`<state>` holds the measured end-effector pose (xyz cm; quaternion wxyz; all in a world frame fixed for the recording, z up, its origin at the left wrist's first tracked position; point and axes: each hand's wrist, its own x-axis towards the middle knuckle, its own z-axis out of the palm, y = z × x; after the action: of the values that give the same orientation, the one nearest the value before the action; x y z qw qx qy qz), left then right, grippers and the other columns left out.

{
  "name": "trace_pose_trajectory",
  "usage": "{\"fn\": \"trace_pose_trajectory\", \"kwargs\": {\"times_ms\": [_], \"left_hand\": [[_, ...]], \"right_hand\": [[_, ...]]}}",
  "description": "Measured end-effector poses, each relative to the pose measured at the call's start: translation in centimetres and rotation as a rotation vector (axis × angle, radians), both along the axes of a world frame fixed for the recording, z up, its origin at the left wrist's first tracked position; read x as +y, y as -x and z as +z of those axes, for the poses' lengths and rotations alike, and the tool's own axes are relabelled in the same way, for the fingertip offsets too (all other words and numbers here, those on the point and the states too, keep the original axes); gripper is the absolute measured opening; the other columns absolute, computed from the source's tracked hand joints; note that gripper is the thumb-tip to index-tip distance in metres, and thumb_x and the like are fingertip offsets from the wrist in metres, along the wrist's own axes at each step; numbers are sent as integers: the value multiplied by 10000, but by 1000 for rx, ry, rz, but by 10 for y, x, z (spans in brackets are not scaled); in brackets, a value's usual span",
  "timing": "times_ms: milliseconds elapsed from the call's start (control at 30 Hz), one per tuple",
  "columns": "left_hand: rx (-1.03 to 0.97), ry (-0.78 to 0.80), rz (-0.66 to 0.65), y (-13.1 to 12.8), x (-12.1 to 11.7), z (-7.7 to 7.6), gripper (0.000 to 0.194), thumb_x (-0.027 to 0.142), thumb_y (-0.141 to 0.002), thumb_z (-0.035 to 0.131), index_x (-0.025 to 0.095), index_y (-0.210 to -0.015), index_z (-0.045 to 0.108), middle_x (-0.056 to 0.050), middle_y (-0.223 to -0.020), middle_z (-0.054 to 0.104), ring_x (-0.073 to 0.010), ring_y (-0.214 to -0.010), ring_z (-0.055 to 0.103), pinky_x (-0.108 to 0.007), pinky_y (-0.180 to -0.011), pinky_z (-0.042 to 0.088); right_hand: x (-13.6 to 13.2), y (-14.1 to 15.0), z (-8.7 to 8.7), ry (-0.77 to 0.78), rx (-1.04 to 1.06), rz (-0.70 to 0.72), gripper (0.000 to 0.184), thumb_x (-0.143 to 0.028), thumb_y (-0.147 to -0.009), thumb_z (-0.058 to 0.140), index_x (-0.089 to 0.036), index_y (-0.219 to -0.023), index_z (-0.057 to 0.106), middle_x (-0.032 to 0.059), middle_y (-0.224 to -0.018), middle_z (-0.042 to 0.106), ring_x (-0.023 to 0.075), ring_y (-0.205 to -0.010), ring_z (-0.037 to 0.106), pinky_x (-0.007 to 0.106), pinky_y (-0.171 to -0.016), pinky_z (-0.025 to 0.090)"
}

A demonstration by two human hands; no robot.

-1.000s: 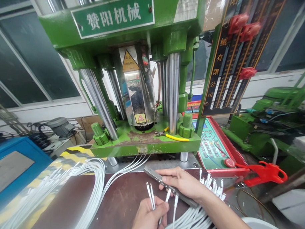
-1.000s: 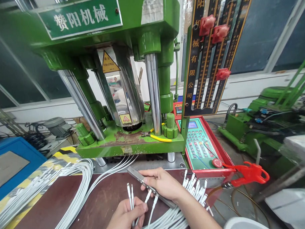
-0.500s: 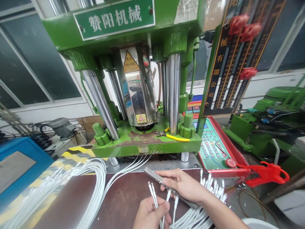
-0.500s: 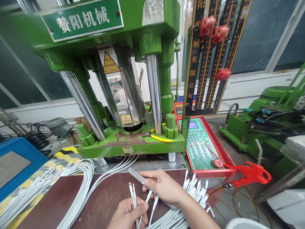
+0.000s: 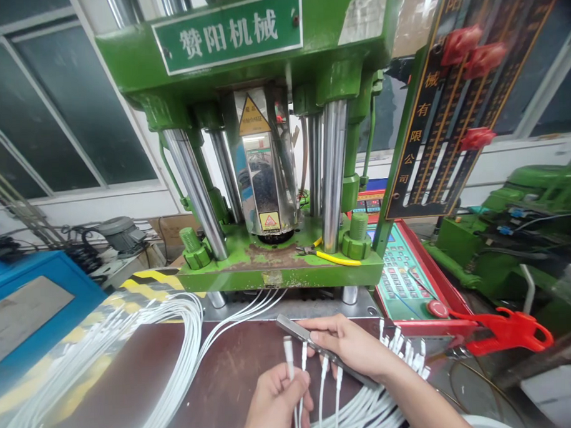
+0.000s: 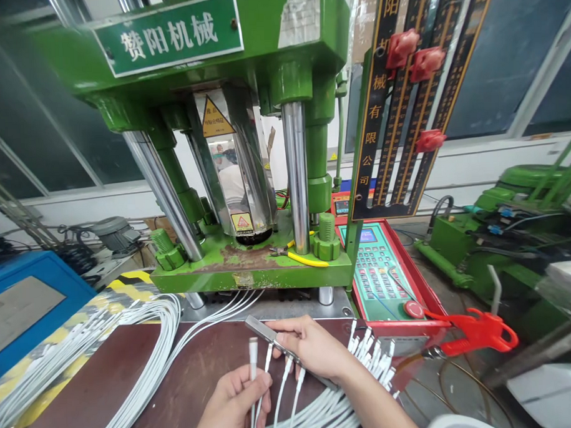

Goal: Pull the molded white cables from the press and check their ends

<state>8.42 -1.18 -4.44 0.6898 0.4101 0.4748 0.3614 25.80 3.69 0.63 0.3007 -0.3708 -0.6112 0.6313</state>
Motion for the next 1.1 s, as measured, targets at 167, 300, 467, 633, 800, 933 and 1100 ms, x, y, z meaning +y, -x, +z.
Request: {"fn": "trace_pose_trajectory", "kwargs": {"times_ms": [167, 300, 467, 633, 800, 933, 1100], "left_hand": [[39, -19, 5, -1, 0, 2, 356, 465, -671, 619, 141, -577, 504, 13, -464, 530, -69, -301, 411, -189, -285, 326], [65, -10, -5, 0, 1, 1, 332, 441, -674, 610, 148, -568, 496, 12, -451, 538, -63, -286, 401, -180, -285, 302], [92, -26, 1, 1, 2, 10, 329, 435, -693, 585, 156, -548, 488, 36, -393, 483, -66, -278, 385, -177, -273, 285], [145, -14, 14, -1, 3, 17, 257, 371, -684, 571, 164, -557, 487, 28, -413, 516, -70, -276, 390, -177, -268, 270], [184, -4, 26, 0, 3, 13, 236, 362, -667, 556, 172, -550, 479, 25, -404, 524, -74, -265, 386, -186, -278, 275], [208, 3, 3, 2, 6, 12, 262, 383, -674, 545, 176, -529, 475, 28, -377, 500, -80, -265, 385, -190, -286, 267], [213, 29, -50, 4, 9, 9, 245, 374, -660, 558, 171, -543, 485, 7, -416, 551, -80, -280, 415, -191, -326, 281]], "right_hand": [[0, 1, 4, -34, -10, 1, 416, -416, -822, 528, -216, -1185, 563, 18, -752, 615, 101, -555, 476, 205, -480, 390], [0, 0, 3, -43, -29, 8, 380, -374, -832, 519, -231, -1181, 567, -6, -671, 593, 93, -509, 460, 209, -479, 403], [1, -2, -2, -73, -77, -12, 414, -416, -832, 510, -237, -1204, 546, 13, -734, 613, 99, -520, 472, 201, -447, 385], [0, 1, -3, -60, -52, 6, 407, -400, -835, 510, -233, -1203, 547, 1, -687, 590, 85, -487, 446, 186, -420, 382], [0, 2, -4, -59, -53, -2, 382, -377, -834, 516, -249, -1191, 557, 3, -716, 608, 90, -495, 458, 193, -427, 405], [1, 1, -4, -63, -51, 7, 398, -386, -836, 506, -248, -1207, 542, 16, -782, 626, 93, -497, 462, 203, -425, 411], [-1, 1, 0, -100, -65, 9, 397, -379, -831, 514, -229, -1197, 553, 27, -820, 654, 107, -558, 481, 183, -439, 382]]}}
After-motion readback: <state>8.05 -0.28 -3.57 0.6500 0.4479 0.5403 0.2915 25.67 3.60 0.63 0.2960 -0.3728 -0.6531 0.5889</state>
